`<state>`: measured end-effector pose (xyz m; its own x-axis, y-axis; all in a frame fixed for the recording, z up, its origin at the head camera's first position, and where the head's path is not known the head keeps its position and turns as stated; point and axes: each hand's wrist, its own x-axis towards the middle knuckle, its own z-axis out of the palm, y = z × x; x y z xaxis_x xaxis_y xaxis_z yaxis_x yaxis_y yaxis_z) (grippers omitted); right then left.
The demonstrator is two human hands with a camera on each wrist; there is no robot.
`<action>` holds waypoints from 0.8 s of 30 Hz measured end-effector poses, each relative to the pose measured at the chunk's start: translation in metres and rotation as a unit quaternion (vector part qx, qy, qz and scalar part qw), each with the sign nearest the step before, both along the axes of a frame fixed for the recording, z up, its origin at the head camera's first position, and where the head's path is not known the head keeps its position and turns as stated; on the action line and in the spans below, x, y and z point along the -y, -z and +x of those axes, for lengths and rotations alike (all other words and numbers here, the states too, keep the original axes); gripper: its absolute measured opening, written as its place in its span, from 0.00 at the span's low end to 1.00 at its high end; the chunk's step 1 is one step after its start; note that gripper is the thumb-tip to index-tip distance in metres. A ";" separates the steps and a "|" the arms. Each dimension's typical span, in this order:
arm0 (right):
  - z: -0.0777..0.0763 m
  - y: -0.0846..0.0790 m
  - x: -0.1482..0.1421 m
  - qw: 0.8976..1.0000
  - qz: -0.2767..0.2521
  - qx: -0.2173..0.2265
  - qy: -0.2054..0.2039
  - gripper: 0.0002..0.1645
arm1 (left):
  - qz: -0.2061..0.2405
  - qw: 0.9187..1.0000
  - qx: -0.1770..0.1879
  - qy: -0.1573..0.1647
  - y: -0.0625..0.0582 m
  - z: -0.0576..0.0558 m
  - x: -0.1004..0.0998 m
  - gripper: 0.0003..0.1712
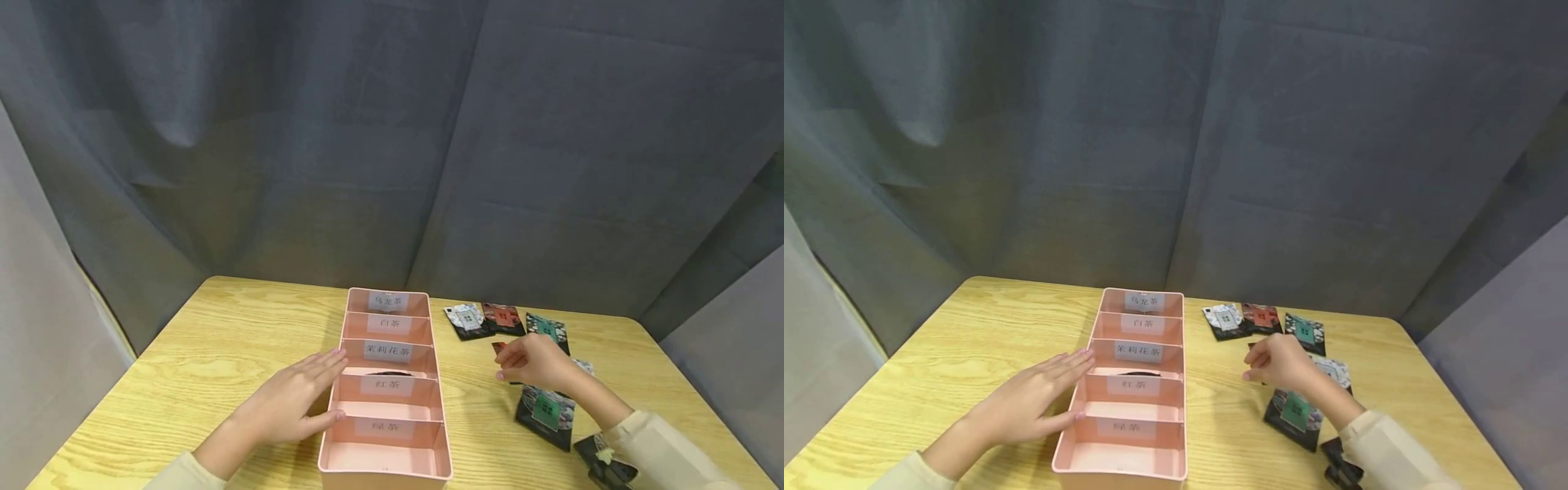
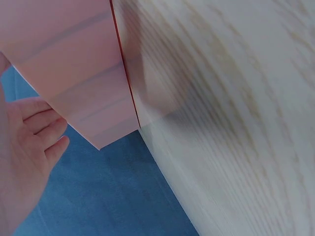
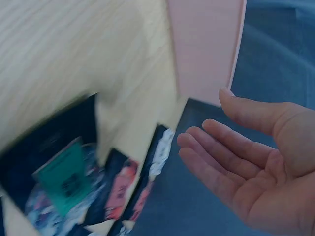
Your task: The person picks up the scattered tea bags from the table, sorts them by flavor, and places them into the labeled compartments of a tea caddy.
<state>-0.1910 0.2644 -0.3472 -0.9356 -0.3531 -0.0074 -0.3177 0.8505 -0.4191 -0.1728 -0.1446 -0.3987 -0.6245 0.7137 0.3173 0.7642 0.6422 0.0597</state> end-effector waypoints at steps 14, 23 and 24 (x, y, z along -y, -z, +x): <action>0.005 0.030 -0.044 0.997 0.033 0.045 0.062 0.15 | -0.002 1.000 -0.006 0.001 0.000 0.000 0.000 0.39; 0.012 0.040 -0.055 0.993 0.028 0.071 0.087 0.12 | 0.000 1.000 -0.007 0.002 0.000 -0.001 0.000 0.40; 0.013 0.040 -0.055 0.993 0.028 0.070 0.089 0.12 | -0.001 1.000 -0.007 0.001 0.001 0.000 0.000 0.40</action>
